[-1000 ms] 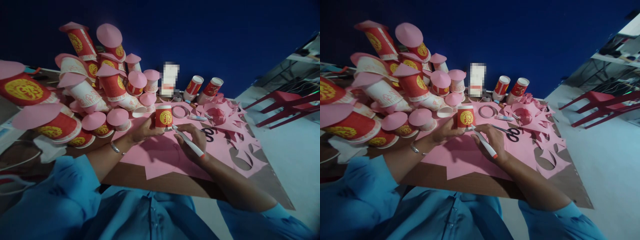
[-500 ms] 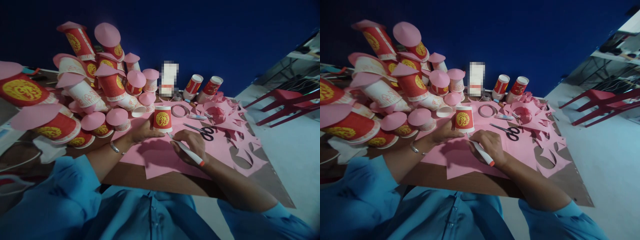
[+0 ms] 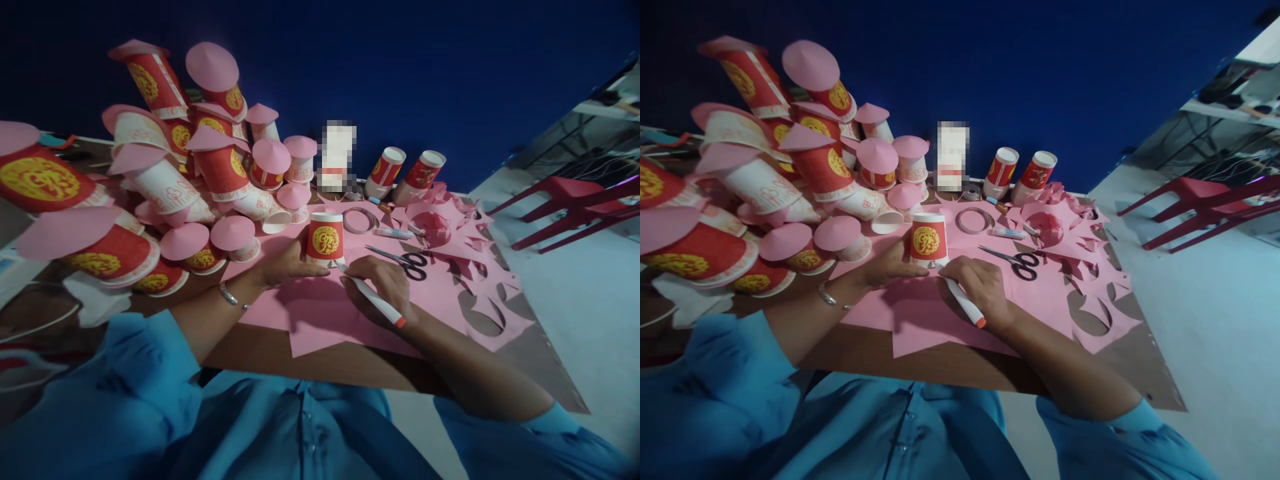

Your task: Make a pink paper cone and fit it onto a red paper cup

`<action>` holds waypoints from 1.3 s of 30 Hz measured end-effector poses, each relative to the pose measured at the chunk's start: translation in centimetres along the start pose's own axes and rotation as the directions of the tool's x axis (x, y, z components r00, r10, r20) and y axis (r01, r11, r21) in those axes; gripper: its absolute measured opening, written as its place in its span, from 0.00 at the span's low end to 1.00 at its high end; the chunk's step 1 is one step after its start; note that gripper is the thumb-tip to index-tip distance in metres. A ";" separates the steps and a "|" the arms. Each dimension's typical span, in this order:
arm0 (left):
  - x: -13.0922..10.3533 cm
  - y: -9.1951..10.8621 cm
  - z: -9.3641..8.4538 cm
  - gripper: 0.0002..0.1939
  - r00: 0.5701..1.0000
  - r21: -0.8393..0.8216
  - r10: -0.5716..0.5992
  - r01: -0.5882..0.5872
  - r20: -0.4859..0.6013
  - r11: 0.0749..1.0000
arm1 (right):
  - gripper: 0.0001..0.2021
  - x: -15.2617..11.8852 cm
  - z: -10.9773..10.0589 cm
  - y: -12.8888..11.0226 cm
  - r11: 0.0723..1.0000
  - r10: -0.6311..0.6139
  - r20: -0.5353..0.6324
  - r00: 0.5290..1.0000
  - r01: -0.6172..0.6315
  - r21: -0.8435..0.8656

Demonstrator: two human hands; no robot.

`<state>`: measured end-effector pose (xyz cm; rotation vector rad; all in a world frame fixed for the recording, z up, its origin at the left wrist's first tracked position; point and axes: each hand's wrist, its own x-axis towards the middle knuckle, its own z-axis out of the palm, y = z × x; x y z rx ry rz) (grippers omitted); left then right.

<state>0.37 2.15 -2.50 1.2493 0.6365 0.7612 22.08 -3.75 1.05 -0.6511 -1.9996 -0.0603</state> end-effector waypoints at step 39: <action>0.0 0.0 0.0 0.56 1.000 -0.019 0.010 -0.010 0.003 1.000 | 0.09 0.2 -0.2 0.1 1.000 0.008 0.024 1.000 -0.008 0.012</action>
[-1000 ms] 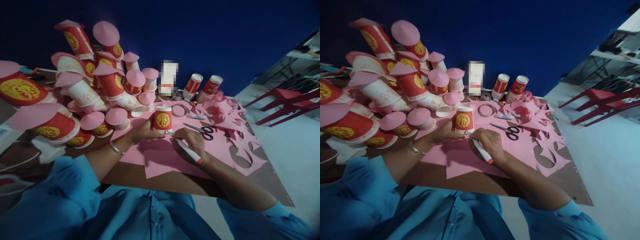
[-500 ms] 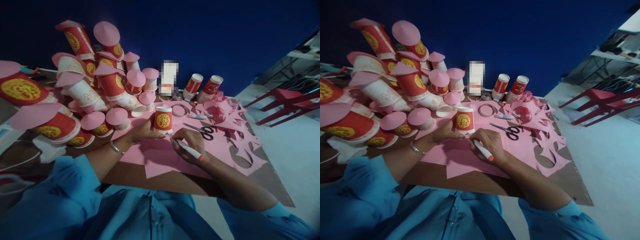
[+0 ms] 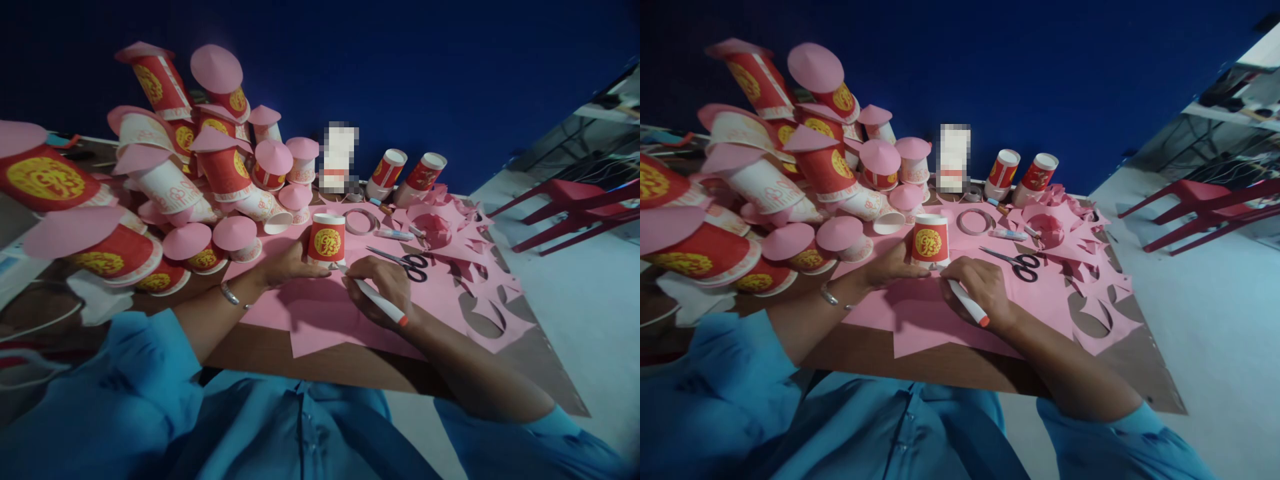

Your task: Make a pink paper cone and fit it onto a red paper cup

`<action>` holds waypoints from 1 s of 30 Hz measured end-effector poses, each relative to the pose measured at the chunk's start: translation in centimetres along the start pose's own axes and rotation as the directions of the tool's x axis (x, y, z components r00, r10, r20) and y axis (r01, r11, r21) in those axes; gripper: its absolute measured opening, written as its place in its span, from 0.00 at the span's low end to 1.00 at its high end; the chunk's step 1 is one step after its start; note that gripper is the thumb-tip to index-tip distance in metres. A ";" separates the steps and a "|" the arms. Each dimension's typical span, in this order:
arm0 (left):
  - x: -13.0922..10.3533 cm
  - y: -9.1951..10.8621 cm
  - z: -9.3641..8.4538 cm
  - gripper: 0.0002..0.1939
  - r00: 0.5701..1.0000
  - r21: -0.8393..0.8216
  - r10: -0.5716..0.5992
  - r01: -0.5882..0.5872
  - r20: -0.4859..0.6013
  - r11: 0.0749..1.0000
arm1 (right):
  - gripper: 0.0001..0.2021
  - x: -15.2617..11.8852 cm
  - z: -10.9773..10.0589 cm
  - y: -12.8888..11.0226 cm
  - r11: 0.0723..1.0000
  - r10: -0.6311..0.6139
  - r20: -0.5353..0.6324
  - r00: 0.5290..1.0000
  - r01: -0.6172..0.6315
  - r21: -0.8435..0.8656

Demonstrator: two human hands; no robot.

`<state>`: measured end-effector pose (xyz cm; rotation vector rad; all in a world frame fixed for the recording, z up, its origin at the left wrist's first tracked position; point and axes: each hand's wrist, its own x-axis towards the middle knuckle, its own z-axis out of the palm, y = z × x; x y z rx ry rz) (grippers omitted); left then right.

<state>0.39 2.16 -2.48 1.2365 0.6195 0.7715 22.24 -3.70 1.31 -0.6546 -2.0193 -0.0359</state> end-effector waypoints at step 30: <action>0.0 0.0 0.1 0.55 1.000 -0.004 0.002 -0.002 0.028 1.000 | 0.07 -0.1 0.2 0.2 1.000 0.010 0.009 1.000 -0.009 -0.015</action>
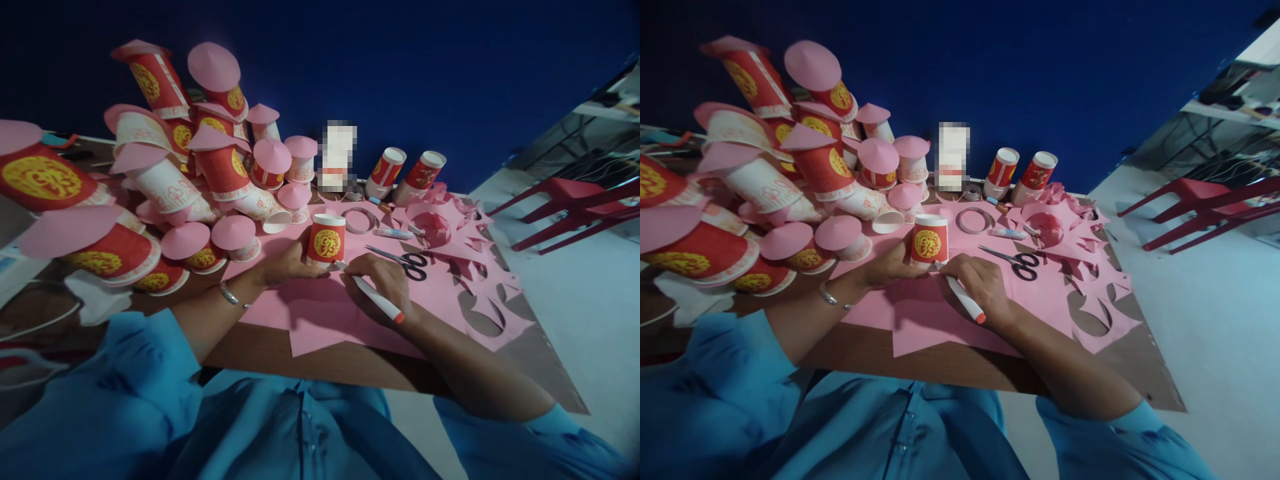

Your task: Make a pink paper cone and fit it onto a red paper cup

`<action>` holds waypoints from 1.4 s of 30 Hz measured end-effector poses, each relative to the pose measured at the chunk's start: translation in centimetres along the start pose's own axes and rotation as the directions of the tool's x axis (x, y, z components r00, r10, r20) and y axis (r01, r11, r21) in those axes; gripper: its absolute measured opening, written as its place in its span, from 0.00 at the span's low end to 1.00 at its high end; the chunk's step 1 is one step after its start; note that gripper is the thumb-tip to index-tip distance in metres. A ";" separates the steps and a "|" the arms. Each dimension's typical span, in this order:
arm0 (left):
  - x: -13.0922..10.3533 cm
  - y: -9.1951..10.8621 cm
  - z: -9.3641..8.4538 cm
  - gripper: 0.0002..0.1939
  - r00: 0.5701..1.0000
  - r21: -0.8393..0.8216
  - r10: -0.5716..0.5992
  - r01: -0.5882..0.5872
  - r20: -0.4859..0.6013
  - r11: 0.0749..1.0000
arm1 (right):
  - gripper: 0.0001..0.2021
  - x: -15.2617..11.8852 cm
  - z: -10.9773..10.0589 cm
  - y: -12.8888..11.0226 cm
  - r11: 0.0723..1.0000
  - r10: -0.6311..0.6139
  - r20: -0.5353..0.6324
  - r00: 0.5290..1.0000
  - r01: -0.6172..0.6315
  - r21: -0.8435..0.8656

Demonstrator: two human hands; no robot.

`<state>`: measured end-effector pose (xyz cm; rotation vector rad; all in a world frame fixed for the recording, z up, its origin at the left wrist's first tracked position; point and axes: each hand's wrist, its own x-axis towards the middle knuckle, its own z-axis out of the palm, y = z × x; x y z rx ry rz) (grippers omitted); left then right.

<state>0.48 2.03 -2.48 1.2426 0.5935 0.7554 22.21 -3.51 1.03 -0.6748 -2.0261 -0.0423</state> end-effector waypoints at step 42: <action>0.0 0.1 0.2 0.56 0.999 0.029 -0.029 0.029 -0.016 0.999 | 0.06 0.0 0.1 -0.3 1.000 -0.004 0.032 0.999 0.003 0.030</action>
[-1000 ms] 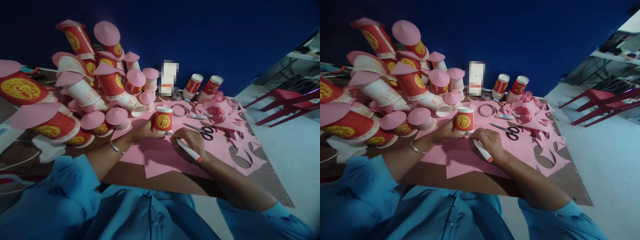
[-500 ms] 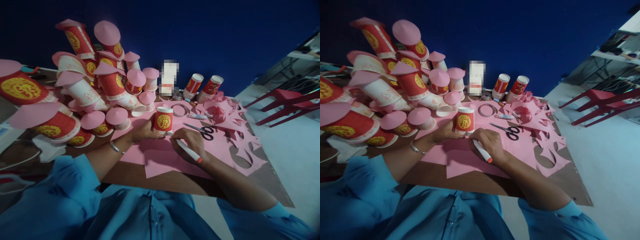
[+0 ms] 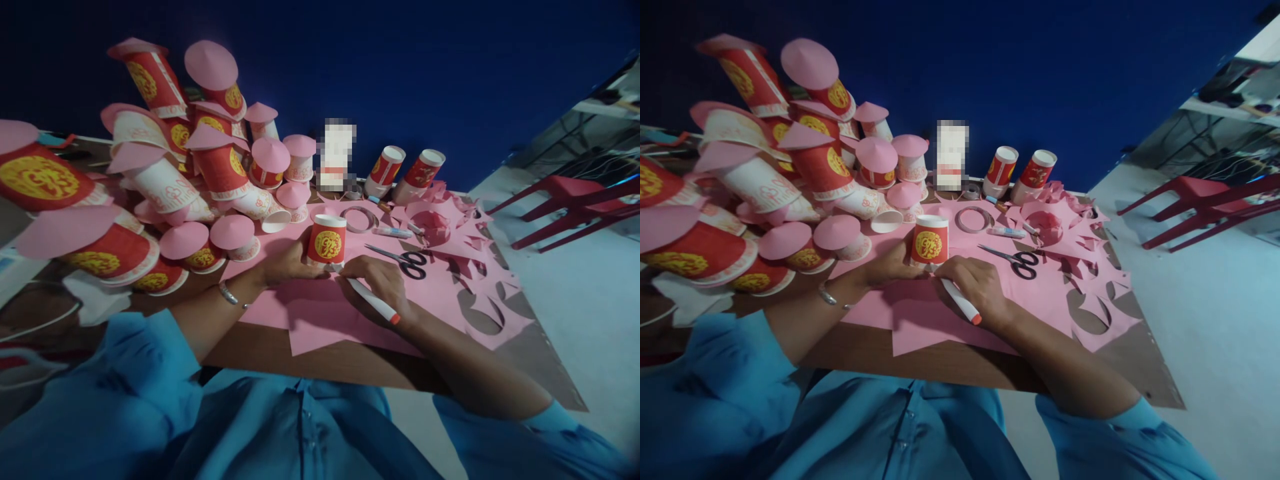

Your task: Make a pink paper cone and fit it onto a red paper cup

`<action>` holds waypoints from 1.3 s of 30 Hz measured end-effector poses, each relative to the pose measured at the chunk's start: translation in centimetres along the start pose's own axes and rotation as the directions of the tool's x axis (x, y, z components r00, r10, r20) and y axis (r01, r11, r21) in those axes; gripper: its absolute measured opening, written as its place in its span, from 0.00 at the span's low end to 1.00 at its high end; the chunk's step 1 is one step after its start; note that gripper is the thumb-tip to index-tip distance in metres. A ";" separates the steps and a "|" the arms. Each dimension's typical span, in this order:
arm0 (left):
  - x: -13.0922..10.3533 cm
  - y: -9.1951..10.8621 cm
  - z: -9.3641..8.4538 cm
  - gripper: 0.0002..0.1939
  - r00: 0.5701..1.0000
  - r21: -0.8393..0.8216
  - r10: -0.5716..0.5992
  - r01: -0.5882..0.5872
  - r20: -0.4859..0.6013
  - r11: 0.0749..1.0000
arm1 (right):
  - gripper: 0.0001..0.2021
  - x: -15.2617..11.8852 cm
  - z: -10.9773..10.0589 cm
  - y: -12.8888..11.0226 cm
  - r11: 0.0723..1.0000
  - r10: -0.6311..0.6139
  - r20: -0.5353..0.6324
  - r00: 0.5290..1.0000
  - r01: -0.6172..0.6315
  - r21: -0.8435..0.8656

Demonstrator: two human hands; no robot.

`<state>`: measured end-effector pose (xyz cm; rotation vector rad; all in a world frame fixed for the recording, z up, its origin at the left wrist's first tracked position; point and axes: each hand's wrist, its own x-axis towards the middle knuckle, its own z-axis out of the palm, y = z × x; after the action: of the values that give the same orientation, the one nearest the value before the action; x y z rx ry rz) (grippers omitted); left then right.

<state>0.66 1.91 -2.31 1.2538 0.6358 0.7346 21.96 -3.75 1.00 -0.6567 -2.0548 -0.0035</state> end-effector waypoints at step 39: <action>-0.1 0.0 -0.1 0.52 0.999 -0.016 0.019 -0.019 0.031 1.000 | 0.08 0.0 0.0 0.1 0.997 0.020 -0.051 0.999 -0.023 -0.070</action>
<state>0.52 1.91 -2.33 1.2562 0.5925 0.7335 22.01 -3.62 0.96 -0.7155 -2.0068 -0.0796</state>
